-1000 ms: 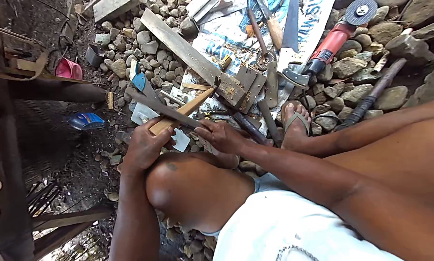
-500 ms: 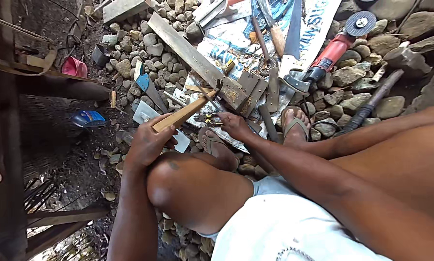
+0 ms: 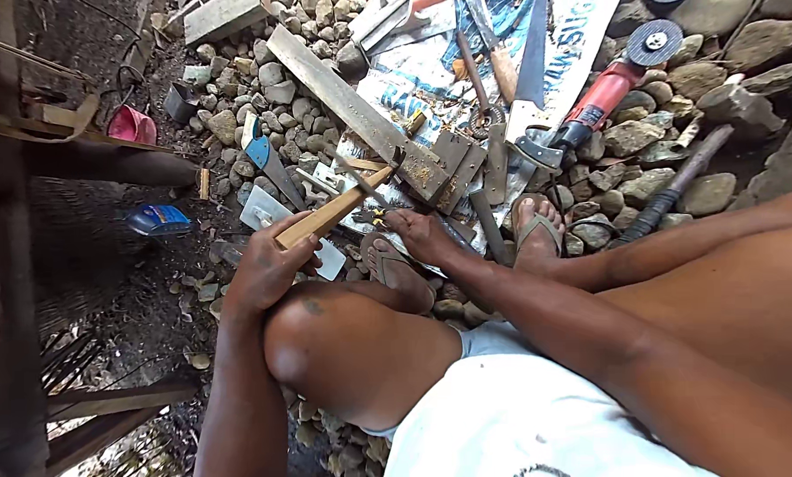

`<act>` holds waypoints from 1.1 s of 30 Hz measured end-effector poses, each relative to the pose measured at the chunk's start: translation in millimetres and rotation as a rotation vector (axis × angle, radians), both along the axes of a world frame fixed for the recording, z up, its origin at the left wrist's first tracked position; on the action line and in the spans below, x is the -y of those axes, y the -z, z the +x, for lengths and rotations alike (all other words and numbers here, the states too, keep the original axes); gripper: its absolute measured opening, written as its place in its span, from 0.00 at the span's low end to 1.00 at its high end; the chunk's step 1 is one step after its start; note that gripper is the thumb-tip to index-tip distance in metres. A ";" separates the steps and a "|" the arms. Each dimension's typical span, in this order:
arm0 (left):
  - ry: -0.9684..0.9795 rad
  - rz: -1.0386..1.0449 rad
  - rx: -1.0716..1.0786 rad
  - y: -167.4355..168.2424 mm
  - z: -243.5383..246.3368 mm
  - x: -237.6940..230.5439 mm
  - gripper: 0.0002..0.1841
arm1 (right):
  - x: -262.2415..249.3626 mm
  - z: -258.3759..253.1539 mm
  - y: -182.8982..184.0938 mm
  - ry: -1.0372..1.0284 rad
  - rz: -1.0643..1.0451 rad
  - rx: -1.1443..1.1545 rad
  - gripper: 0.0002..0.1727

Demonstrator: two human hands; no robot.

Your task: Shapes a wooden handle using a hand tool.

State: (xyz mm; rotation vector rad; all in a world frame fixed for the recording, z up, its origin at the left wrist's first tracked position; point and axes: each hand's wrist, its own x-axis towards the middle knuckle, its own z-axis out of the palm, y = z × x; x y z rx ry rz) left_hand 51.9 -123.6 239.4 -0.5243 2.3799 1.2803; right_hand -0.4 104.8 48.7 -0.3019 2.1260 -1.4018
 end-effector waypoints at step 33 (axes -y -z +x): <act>0.430 -0.438 -0.010 -6.2 -2.2 0.4 0.37 | -0.2 -6.5 -4.3 -0.070 -0.041 -0.066 0.31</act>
